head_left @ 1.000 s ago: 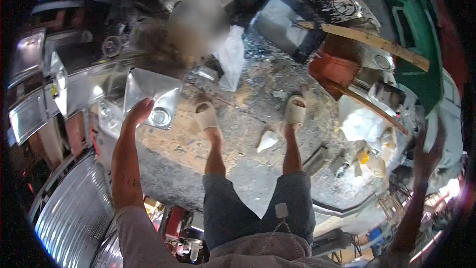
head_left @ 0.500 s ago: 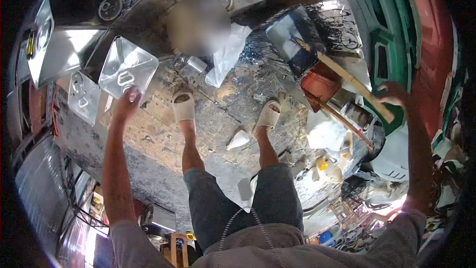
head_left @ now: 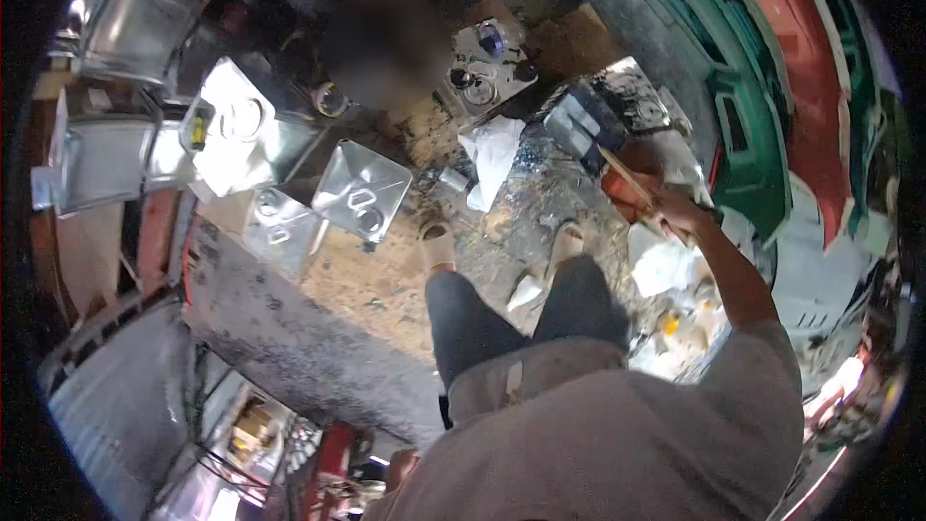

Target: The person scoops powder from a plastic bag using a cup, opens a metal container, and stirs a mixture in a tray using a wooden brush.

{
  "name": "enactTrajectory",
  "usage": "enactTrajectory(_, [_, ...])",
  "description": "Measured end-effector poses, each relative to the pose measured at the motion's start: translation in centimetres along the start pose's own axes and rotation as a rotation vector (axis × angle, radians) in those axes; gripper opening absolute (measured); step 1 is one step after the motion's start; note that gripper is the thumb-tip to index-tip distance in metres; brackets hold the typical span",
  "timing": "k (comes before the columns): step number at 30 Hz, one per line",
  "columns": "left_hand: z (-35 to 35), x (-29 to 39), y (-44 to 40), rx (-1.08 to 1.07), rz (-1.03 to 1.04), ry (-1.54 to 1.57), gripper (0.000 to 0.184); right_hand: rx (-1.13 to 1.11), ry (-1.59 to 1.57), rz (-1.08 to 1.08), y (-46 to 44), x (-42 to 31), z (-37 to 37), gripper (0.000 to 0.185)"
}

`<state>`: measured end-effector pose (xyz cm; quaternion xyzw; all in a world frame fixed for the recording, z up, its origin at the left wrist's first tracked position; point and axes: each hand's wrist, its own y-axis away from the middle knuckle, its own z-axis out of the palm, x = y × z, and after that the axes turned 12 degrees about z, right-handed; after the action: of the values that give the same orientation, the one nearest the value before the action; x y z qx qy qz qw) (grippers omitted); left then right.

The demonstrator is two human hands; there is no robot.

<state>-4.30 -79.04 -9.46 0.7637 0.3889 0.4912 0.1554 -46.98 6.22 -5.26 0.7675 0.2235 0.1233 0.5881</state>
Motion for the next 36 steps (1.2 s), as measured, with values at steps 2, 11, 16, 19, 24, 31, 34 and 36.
enactTrajectory(2, [-4.4, -0.3, 1.4, 0.188, -0.775, 0.713, 0.035, 0.04, -0.286, 0.136, 6.8, -4.9, 3.2, 0.041])
enactTrajectory(11, [-19.6, 7.4, 4.3, 0.67, -0.846, 0.93, 0.032, 0.523, 0.298, -0.261, 10.1, -0.1, 3.9, 0.054])
enactTrajectory(16, [-19.6, 18.5, -1.3, 0.529, -0.788, 0.842, 0.031, 0.6, 0.532, -0.208, 11.4, 0.7, -0.4, 0.047])
enactTrajectory(19, [-19.9, 24.3, -4.8, 0.491, -0.763, 0.807, 0.03, 0.644, 0.603, -0.243, 7.6, 1.9, -3.7, 0.042])
enactTrajectory(24, [-20.5, 31.4, -8.4, 0.528, -0.76, 0.794, 0.029, 0.801, 0.334, -0.277, -6.0, 6.8, -4.9, 0.035])
enactTrajectory(31, [-18.9, 38.0, -10.6, 0.486, -0.678, 0.553, 0.027, -0.067, -0.597, -0.052, -5.3, 1.5, -5.6, 0.014])
enactTrajectory(34, [-17.9, 38.3, -11.3, 0.317, -0.53, 0.055, 0.026, -0.547, -1.117, 0.263, -3.9, -0.1, -11.0, 0.013])
enactTrajectory(36, [-17.4, 37.4, -12.1, 0.3, -0.415, -0.128, 0.026, -0.698, -1.257, 0.387, -1.7, 0.6, -12.9, 0.019])
